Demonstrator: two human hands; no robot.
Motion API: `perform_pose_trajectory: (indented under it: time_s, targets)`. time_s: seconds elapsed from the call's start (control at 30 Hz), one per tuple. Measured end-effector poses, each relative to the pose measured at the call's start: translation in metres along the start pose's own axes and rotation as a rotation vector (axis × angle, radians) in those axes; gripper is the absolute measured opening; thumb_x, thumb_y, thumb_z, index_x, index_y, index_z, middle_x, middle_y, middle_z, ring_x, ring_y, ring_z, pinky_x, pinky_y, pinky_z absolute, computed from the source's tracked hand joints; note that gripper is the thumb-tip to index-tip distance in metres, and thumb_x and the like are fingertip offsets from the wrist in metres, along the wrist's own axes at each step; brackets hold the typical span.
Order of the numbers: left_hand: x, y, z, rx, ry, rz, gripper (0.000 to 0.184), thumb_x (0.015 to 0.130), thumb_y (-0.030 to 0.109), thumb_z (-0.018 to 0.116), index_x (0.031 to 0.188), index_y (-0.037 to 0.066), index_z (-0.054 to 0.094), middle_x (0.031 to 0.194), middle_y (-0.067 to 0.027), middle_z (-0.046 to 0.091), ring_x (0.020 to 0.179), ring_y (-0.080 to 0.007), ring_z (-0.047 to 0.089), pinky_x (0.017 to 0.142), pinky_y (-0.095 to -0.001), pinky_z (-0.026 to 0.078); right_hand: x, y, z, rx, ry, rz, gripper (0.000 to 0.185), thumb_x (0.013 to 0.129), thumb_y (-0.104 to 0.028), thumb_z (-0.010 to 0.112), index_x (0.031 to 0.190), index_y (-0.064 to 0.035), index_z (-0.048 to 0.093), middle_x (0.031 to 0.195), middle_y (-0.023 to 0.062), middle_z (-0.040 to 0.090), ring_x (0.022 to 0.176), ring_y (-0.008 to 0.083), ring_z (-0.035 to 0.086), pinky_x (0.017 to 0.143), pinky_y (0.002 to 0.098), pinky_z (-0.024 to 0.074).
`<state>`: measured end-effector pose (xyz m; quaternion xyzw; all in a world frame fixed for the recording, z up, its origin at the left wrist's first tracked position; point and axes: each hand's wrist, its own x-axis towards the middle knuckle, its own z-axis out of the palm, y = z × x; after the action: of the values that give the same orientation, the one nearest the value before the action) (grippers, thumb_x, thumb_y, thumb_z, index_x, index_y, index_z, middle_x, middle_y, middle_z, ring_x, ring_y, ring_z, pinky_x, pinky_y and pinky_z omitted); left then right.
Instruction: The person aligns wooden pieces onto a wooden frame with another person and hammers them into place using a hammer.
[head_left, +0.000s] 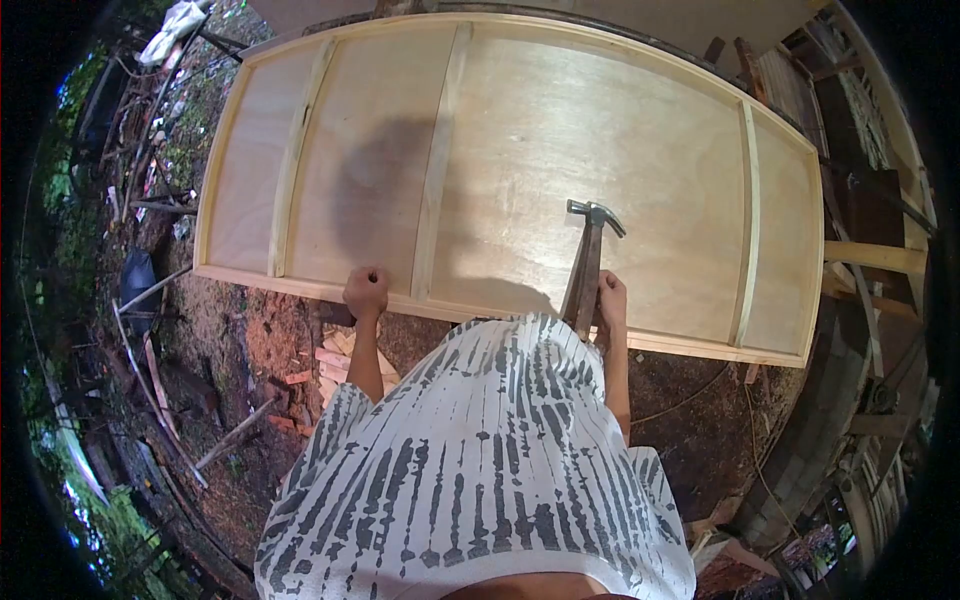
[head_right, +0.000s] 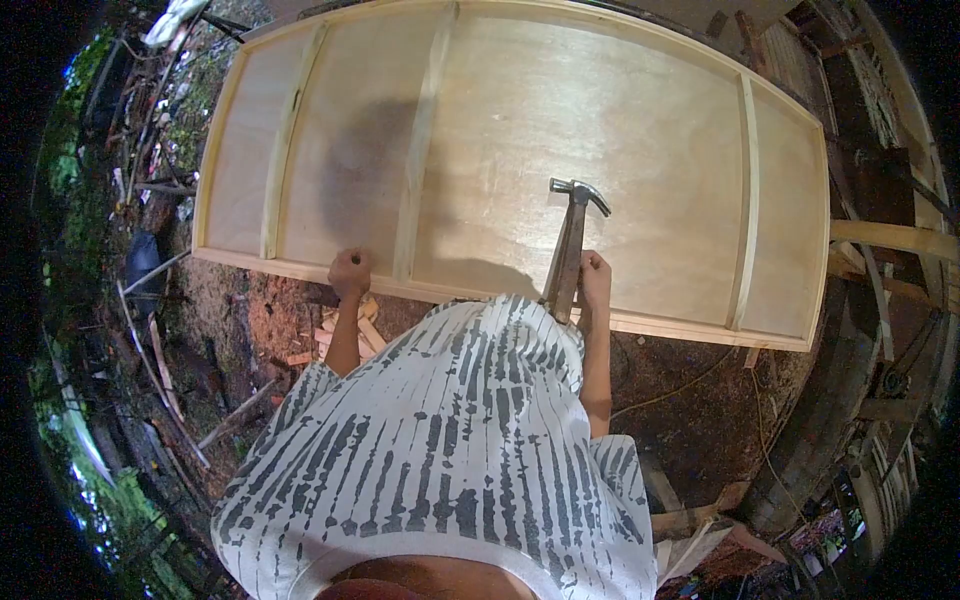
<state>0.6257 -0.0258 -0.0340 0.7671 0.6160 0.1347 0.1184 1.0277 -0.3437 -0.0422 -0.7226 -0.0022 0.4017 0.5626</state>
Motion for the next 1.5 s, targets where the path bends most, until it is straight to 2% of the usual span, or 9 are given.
perform_pose_trajectory:
  time_s: [0.37, 0.43, 0.77, 0.97, 1.17, 1.23, 1.33, 1.47, 1.5]
  targets:
    - [0.0, -0.002, 0.001, 0.049, -0.057, -0.041, 0.022, 0.086, 0.033, 0.07, 0.085, 0.012, 0.076, 0.089, -0.0108, 0.071, 0.085, -0.0353, 0.069, 0.077, -0.0485, 0.054, 0.004, 0.007, 0.0, 0.071, -0.027, -0.008, 0.024, 0.107, -0.022, 0.057, 0.093, -0.0062, 0.069, 0.074, -0.0028, 0.064, 0.056, 0.0057, 0.052, 0.05, 0.024, 0.0401]
    - [0.0, -0.002, 0.0, 0.049, -0.051, -0.032, 0.022, 0.086, 0.033, 0.07, 0.085, 0.012, 0.076, 0.089, -0.0106, 0.071, 0.085, -0.0351, 0.069, 0.077, -0.0485, 0.054, 0.005, 0.008, 0.001, 0.047, -0.017, -0.049, 0.025, 0.106, -0.024, 0.057, 0.091, -0.0092, 0.071, 0.068, -0.0069, 0.058, 0.052, 0.0038, 0.047, 0.046, 0.0231, 0.0362]
    - [-0.001, 0.002, -0.005, 0.02, -0.055, -0.025, 0.022, 0.087, 0.032, 0.069, 0.082, 0.011, 0.075, 0.086, -0.0101, 0.07, 0.081, -0.0341, 0.068, 0.074, -0.0471, 0.054, 0.006, 0.011, -0.002, 0.014, -0.029, -0.029, 0.027, 0.107, -0.024, 0.054, 0.092, -0.0085, 0.07, 0.07, -0.0067, 0.058, 0.055, 0.0041, 0.046, 0.048, 0.023, 0.0358]
    - [-0.001, 0.004, -0.007, 0.006, -0.045, -0.04, 0.023, 0.086, 0.032, 0.069, 0.081, 0.011, 0.074, 0.085, -0.0103, 0.07, 0.081, -0.0342, 0.069, 0.074, -0.0471, 0.054, -0.001, -0.002, 0.002, 0.007, -0.003, -0.02, 0.023, 0.106, -0.018, 0.055, 0.088, -0.0091, 0.067, 0.064, -0.0064, 0.055, 0.049, 0.0035, 0.042, 0.044, 0.024, 0.0301]
    - [-0.001, -0.003, -0.001, -0.013, -0.01, -0.008, 0.024, 0.086, 0.034, 0.069, 0.083, 0.011, 0.075, 0.086, -0.0109, 0.071, 0.081, -0.0343, 0.069, 0.074, -0.0464, 0.055, -0.003, -0.002, 0.002, 0.02, 0.012, 0.015, 0.023, 0.104, -0.019, 0.057, 0.087, -0.009, 0.067, 0.064, -0.0065, 0.055, 0.049, 0.0037, 0.043, 0.045, 0.0236, 0.0315]
    - [-0.002, -0.001, -0.003, -0.044, -0.014, -0.031, 0.024, 0.086, 0.034, 0.069, 0.083, 0.011, 0.075, 0.086, -0.011, 0.071, 0.08, -0.0345, 0.069, 0.074, -0.0462, 0.055, 0.002, 0.004, -0.004, -0.037, -0.023, -0.008, 0.024, 0.107, -0.024, 0.055, 0.098, -0.0089, 0.071, 0.074, -0.005, 0.062, 0.059, 0.0056, 0.053, 0.052, 0.024, 0.0421]
    - [-0.001, 0.001, -0.004, -0.078, -0.027, -0.052, 0.024, 0.085, 0.034, 0.07, 0.083, 0.011, 0.075, 0.085, -0.0111, 0.071, 0.08, -0.0346, 0.069, 0.074, -0.0462, 0.055, 0.013, 0.019, -0.008, 0.007, -0.003, 0.002, 0.021, 0.106, -0.02, 0.055, 0.099, -0.0076, 0.071, 0.077, -0.0036, 0.064, 0.062, 0.007, 0.056, 0.056, 0.025, 0.0456]
    - [-0.002, 0.004, -0.005, -0.081, -0.054, -0.05, 0.024, 0.085, 0.034, 0.07, 0.082, 0.01, 0.075, 0.084, -0.0106, 0.071, 0.079, -0.0348, 0.068, 0.073, -0.0473, 0.054, 0.008, 0.011, -0.007, -0.04, -0.012, 0.032, 0.019, 0.105, -0.018, 0.056, 0.099, -0.0069, 0.071, 0.077, -0.0036, 0.065, 0.064, 0.0067, 0.057, 0.058, 0.0243, 0.0467]
    - [-0.002, 0.0, -0.001, -0.079, -0.052, -0.055, 0.024, 0.085, 0.034, 0.07, 0.082, 0.01, 0.075, 0.084, -0.0106, 0.071, 0.079, -0.0348, 0.068, 0.073, -0.0473, 0.054, 0.005, 0.008, -0.004, -0.009, 0.012, 0.02, 0.022, 0.105, -0.02, 0.056, 0.095, -0.0071, 0.07, 0.075, -0.0047, 0.062, 0.061, 0.0054, 0.052, 0.054, 0.0241, 0.0403]
